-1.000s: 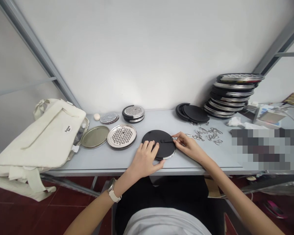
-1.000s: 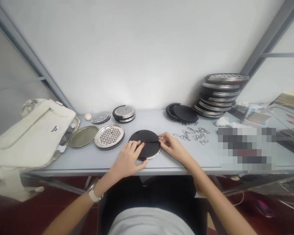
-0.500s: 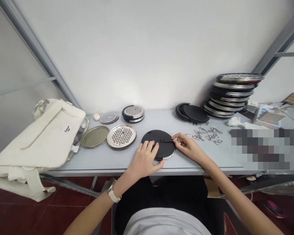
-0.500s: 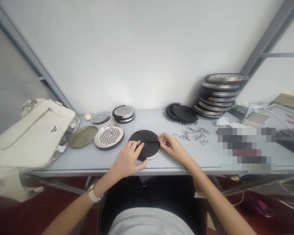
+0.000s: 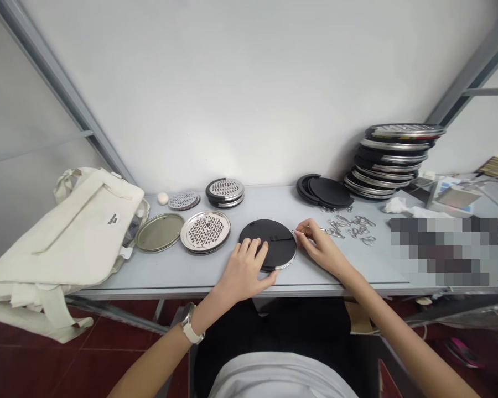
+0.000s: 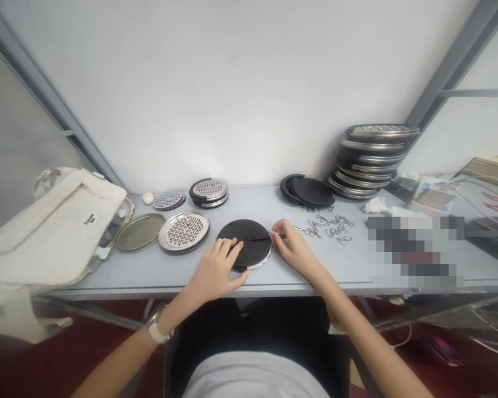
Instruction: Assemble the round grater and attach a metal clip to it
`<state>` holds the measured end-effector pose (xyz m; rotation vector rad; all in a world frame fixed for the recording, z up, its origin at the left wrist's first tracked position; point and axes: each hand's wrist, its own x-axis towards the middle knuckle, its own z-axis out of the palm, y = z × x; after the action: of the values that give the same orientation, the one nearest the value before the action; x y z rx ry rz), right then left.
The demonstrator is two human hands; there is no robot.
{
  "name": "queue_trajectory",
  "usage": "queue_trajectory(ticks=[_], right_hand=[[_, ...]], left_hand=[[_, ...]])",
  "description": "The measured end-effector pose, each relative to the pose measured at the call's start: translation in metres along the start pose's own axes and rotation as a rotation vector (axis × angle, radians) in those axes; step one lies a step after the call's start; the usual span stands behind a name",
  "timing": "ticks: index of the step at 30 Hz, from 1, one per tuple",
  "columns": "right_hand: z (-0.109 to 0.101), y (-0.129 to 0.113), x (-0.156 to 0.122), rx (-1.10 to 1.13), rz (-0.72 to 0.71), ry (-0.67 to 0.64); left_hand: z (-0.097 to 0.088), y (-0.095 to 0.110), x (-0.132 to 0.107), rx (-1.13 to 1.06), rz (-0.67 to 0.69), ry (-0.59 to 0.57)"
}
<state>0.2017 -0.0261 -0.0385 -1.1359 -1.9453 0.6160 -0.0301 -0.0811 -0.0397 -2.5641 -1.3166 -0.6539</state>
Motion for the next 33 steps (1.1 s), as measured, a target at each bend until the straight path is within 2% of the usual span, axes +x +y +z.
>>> queue_trajectory(ticks=[7, 16, 33], right_hand=[[-0.0005, 0.0010, 0.0002, -0.010, -0.026, -0.007], [-0.0020, 0.0023, 0.0020, -0.084, -0.076, 0.054], [-0.0016, 0.0029, 0.0011, -0.085, -0.051, -0.025]], left_hand=[[0.0002, 0.0001, 0.0003, 0.001, 0.000, 0.003], [0.0005, 0.0001, 0.0001, -0.004, -0.001, -0.004], [0.0015, -0.0003, 0.0001, 0.007, -0.002, -0.014]])
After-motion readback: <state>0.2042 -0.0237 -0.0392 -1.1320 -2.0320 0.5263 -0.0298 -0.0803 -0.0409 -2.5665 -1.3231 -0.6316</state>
